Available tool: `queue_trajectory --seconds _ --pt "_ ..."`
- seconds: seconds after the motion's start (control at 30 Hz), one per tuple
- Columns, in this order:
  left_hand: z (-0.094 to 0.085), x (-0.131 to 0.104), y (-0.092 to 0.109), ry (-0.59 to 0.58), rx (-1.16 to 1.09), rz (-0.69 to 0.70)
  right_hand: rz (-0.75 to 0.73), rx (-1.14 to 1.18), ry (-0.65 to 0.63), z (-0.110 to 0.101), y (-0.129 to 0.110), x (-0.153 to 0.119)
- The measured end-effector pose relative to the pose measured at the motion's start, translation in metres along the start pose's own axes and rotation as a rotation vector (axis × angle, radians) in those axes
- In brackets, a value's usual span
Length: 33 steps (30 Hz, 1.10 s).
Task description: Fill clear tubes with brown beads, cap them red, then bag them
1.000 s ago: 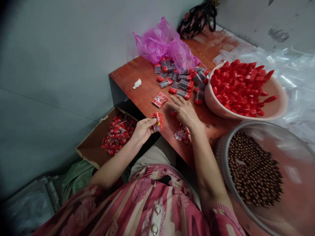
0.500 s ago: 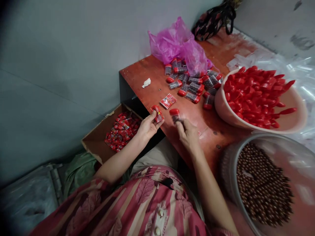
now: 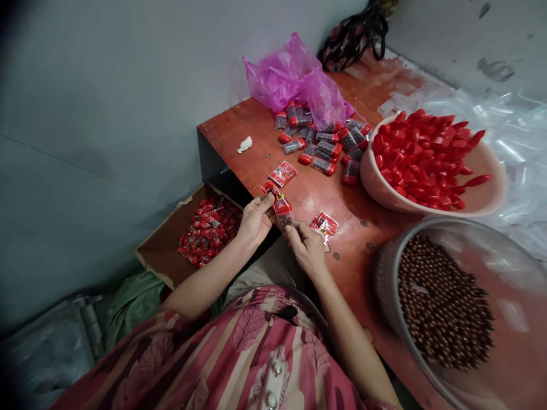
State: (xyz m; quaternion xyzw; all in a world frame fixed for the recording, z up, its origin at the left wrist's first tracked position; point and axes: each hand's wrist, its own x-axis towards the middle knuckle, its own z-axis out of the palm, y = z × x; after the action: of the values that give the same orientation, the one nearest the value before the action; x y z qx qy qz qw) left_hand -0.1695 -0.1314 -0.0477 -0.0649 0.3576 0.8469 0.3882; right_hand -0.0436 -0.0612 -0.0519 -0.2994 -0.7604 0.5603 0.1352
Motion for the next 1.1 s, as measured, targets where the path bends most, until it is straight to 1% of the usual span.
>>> queue_trajectory --seconds 0.07,0.1,0.13,0.23,0.27,0.33,0.43,0.57,0.63,0.7,0.77,0.8,0.83,0.93,0.97,1.07,1.1 --pt "0.001 0.000 0.001 -0.035 0.013 -0.001 0.037 0.108 -0.039 0.000 0.001 0.000" --pt "0.001 0.000 0.001 -0.053 0.019 -0.001 0.035 0.103 -0.021 0.001 0.001 0.000" --pt "0.001 0.001 0.001 -0.071 0.028 -0.002 0.014 0.048 0.022 0.001 0.001 0.000" --pt "0.002 0.001 0.000 -0.130 0.083 -0.023 -0.114 -0.217 0.167 0.002 0.001 0.000" --pt "0.002 0.001 -0.001 -0.141 0.107 -0.037 -0.145 -0.268 0.182 0.001 0.002 0.000" --pt "0.001 0.001 -0.004 -0.137 0.155 -0.069 -0.161 -0.278 0.171 0.000 0.003 0.000" --pt "-0.001 0.002 -0.004 -0.129 0.207 -0.108 -0.103 -0.172 0.126 -0.002 0.006 0.000" --pt "-0.003 0.004 0.001 -0.200 0.278 -0.179 0.061 0.180 -0.028 -0.003 0.009 0.002" --pt "-0.002 0.004 0.005 -0.234 0.307 -0.223 0.103 0.282 -0.062 -0.004 0.009 0.002" --pt "0.000 0.004 0.006 -0.229 0.314 -0.240 0.067 0.199 -0.010 -0.004 0.007 0.001" --pt "0.001 0.003 0.005 -0.187 0.304 -0.222 -0.002 0.011 0.082 -0.005 0.005 0.000" --pt "0.002 0.003 0.003 -0.164 0.295 -0.209 -0.025 -0.060 0.111 -0.005 0.005 -0.001" --pt "0.002 0.002 0.002 -0.146 0.283 -0.199 -0.030 -0.090 0.114 -0.006 0.004 -0.001" --pt "0.002 -0.001 -0.004 -0.136 0.253 -0.231 0.003 -0.033 0.037 -0.008 0.003 0.000" --pt "0.002 -0.001 -0.005 -0.141 0.246 -0.253 0.002 -0.038 0.040 -0.009 0.002 0.000" --pt "0.001 -0.003 -0.007 -0.154 0.233 -0.289 -0.028 -0.144 0.133 -0.010 0.002 0.000" --pt "0.000 -0.003 -0.007 -0.163 0.234 -0.291 -0.015 -0.136 0.138 -0.009 0.001 0.000"
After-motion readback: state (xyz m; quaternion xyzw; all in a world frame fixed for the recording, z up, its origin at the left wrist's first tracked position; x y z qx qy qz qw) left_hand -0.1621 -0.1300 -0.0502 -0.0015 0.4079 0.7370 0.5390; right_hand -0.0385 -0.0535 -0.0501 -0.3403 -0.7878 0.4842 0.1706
